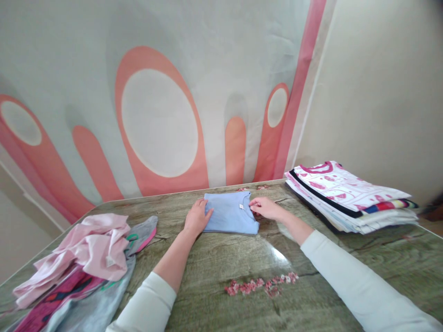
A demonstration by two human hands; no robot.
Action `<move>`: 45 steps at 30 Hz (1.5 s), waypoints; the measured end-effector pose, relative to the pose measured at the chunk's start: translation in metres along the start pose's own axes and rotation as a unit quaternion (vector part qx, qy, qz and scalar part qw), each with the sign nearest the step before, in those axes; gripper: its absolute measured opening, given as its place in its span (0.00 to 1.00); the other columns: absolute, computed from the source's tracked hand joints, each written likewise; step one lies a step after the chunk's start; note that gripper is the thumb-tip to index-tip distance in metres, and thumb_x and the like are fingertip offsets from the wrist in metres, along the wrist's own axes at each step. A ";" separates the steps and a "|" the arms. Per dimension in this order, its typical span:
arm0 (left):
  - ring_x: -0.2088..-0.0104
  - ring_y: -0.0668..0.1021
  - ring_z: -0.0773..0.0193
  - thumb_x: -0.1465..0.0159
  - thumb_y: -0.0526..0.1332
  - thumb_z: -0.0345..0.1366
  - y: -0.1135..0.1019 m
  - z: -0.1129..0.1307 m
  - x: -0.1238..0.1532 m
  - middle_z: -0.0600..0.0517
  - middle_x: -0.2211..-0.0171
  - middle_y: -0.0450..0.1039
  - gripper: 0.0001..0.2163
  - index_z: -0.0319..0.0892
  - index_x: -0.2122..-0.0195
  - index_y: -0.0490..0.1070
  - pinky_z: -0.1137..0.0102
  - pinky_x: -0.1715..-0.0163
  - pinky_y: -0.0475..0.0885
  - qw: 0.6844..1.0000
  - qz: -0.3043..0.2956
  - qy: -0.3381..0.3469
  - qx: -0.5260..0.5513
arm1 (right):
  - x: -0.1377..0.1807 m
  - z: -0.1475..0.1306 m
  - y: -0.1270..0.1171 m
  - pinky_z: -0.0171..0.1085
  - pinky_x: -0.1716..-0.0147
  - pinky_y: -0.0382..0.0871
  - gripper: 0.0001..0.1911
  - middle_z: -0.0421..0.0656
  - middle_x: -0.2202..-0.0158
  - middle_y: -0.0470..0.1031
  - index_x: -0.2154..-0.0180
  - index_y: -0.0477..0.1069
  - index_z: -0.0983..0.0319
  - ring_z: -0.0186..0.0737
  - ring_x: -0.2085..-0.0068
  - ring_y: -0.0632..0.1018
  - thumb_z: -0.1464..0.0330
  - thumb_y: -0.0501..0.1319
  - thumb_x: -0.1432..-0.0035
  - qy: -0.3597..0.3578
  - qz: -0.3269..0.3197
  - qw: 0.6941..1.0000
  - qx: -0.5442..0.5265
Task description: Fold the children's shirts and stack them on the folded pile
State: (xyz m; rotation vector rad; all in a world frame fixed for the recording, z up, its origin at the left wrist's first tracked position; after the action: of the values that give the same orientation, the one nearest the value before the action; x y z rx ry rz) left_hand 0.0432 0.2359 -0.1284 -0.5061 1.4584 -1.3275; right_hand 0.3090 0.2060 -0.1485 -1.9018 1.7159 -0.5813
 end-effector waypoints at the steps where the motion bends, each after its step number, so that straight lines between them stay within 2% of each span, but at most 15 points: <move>1: 0.48 0.68 0.58 0.37 0.52 0.42 -0.002 -0.004 0.000 0.44 0.47 0.63 0.18 0.40 0.48 0.62 0.66 0.48 0.62 1.000 0.003 -0.015 0.000 | 0.002 -0.001 0.001 0.30 0.76 0.68 0.10 0.44 0.72 0.77 0.60 0.71 0.67 0.34 0.74 0.76 0.73 0.55 0.44 0.006 -0.013 1.000 -0.003; 4: 0.51 0.70 0.59 0.37 0.52 0.40 -0.009 -0.011 -0.001 0.45 0.50 0.66 0.15 0.41 0.51 0.64 0.67 0.51 0.64 0.999 0.004 -0.037 -0.006 | 0.006 -0.003 0.003 0.30 0.80 0.66 0.11 0.43 0.75 0.77 0.59 0.69 0.67 0.34 0.78 0.76 0.73 0.53 0.43 0.017 -0.037 0.999 0.023; 6: 0.52 0.70 0.59 0.37 0.52 0.38 -0.013 -0.011 -0.002 0.46 0.51 0.67 0.13 0.41 0.52 0.66 0.66 0.51 0.64 0.999 -0.003 -0.039 -0.015 | 0.006 -0.004 0.002 0.31 0.78 0.68 0.11 0.44 0.74 0.77 0.59 0.69 0.66 0.34 0.77 0.76 0.73 0.53 0.43 0.014 -0.025 0.998 0.059; 8: 0.51 0.70 0.58 0.37 0.51 0.36 -0.016 -0.005 -0.002 0.46 0.51 0.67 0.12 0.42 0.53 0.67 0.65 0.51 0.64 0.999 -0.012 -0.033 -0.028 | 0.004 -0.006 -0.002 0.34 0.69 0.70 0.11 0.47 0.69 0.77 0.59 0.69 0.66 0.37 0.70 0.78 0.74 0.53 0.43 0.001 0.015 0.995 0.095; 10: 0.50 0.69 0.58 0.35 0.49 0.36 -0.015 0.007 -0.001 0.46 0.49 0.67 0.13 0.42 0.52 0.67 0.62 0.50 0.62 0.999 -0.025 -0.017 -0.034 | 0.002 -0.007 -0.006 0.38 0.57 0.67 0.13 0.50 0.59 0.75 0.58 0.69 0.66 0.40 0.59 0.76 0.76 0.52 0.44 -0.018 0.063 0.990 0.121; 12: 0.46 0.66 0.56 0.34 0.47 0.41 -0.010 0.021 0.003 0.45 0.46 0.64 0.16 0.44 0.49 0.65 0.58 0.47 0.58 0.998 -0.046 0.003 -0.031 | 0.000 -0.008 -0.007 0.41 0.49 0.60 0.17 0.52 0.52 0.71 0.54 0.68 0.67 0.43 0.50 0.70 0.77 0.51 0.45 -0.040 0.098 0.984 0.147; 16: 0.39 0.54 0.49 0.36 0.44 0.54 0.008 0.043 0.014 0.45 0.39 0.51 0.25 0.48 0.41 0.55 0.47 0.45 0.46 0.992 -0.114 0.048 -0.021 | -0.003 -0.003 -0.003 0.42 0.44 0.53 0.25 0.53 0.45 0.64 0.46 0.62 0.68 0.43 0.44 0.64 0.80 0.49 0.48 -0.070 0.118 0.975 0.174; 19: 0.38 0.50 0.48 0.37 0.42 0.56 0.012 0.047 0.019 0.46 0.37 0.45 0.28 0.50 0.39 0.51 0.46 0.44 0.42 0.985 -0.149 0.082 -0.016 | -0.004 -0.001 0.000 0.43 0.42 0.51 0.30 0.53 0.40 0.56 0.42 0.55 0.69 0.42 0.40 0.58 0.81 0.48 0.49 -0.095 0.124 0.968 0.197; 22: 0.38 0.50 0.51 0.36 0.42 0.55 0.009 0.045 0.018 0.47 0.37 0.45 0.27 0.51 0.39 0.51 0.49 0.43 0.42 0.980 -0.163 0.114 -0.012 | -0.005 0.000 0.005 0.43 0.41 0.49 0.33 0.51 0.37 0.50 0.40 0.53 0.69 0.41 0.38 0.54 0.82 0.47 0.50 -0.124 0.108 0.959 0.231; 26: 0.38 0.50 0.53 0.36 0.42 0.55 0.006 0.043 0.016 0.48 0.36 0.45 0.27 0.51 0.39 0.50 0.51 0.43 0.41 0.977 -0.169 0.130 -0.009 | -0.008 0.010 0.010 0.43 0.41 0.49 0.34 0.48 0.39 0.56 0.42 0.57 0.66 0.42 0.39 0.56 0.83 0.48 0.52 -0.112 0.063 0.956 0.265; 30: 0.38 0.51 0.55 0.35 0.41 0.54 0.007 0.039 0.014 0.49 0.37 0.46 0.26 0.50 0.39 0.51 0.52 0.42 0.43 0.977 -0.162 0.135 0.002 | -0.010 0.023 0.002 0.42 0.42 0.50 0.30 0.50 0.41 0.60 0.45 0.62 0.67 0.43 0.40 0.59 0.83 0.49 0.51 -0.079 0.078 0.954 0.278; 34: 0.39 0.54 0.54 0.35 0.44 0.51 0.004 0.012 0.006 0.44 0.39 0.51 0.26 0.42 0.41 0.56 0.55 0.43 0.50 0.989 -0.130 0.069 0.003 | -0.011 0.025 -0.006 0.40 0.43 0.54 0.25 0.52 0.44 0.63 0.49 0.67 0.68 0.43 0.43 0.64 0.80 0.49 0.48 -0.076 0.098 0.953 0.275; 37: 0.42 0.62 0.53 0.38 0.51 0.48 -0.004 -0.012 0.000 0.40 0.43 0.59 0.26 0.36 0.43 0.59 0.60 0.45 0.56 0.996 -0.089 0.022 0.008 | -0.010 0.023 -0.010 0.40 0.45 0.57 0.21 0.51 0.47 0.67 0.53 0.71 0.67 0.43 0.47 0.68 0.78 0.50 0.46 -0.067 0.119 0.954 0.268; 40: 0.49 0.69 0.54 0.40 0.55 0.43 -0.013 -0.028 -0.004 0.41 0.50 0.68 0.22 0.36 0.49 0.65 0.64 0.48 0.61 0.998 -0.065 0.005 0.022 | -0.009 0.018 -0.012 0.39 0.49 0.60 0.17 0.50 0.53 0.72 0.58 0.74 0.65 0.42 0.51 0.71 0.77 0.50 0.45 -0.060 0.134 0.955 0.256; 45: 0.57 0.75 0.55 0.43 0.57 0.38 -0.018 -0.042 -0.006 0.45 0.58 0.74 0.17 0.39 0.54 0.70 0.67 0.57 0.68 0.992 -0.111 -0.052 0.025 | -0.001 0.003 -0.012 0.35 0.56 0.63 0.12 0.47 0.62 0.75 0.65 0.75 0.63 0.39 0.60 0.74 0.73 0.53 0.45 -0.064 0.146 0.957 0.243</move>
State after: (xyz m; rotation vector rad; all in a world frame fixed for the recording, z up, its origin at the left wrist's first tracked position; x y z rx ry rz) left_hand 0.0029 0.2541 -0.1167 -0.7089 1.3092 -1.4849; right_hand 0.3203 0.2081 -0.1429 -1.2888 1.5546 -0.6729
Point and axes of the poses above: each hand's wrist, its own x-axis away from the middle knuckle, its own y-axis out of the palm, z = x × y, the point moved 6 cm from there along -x, towards the middle knuckle
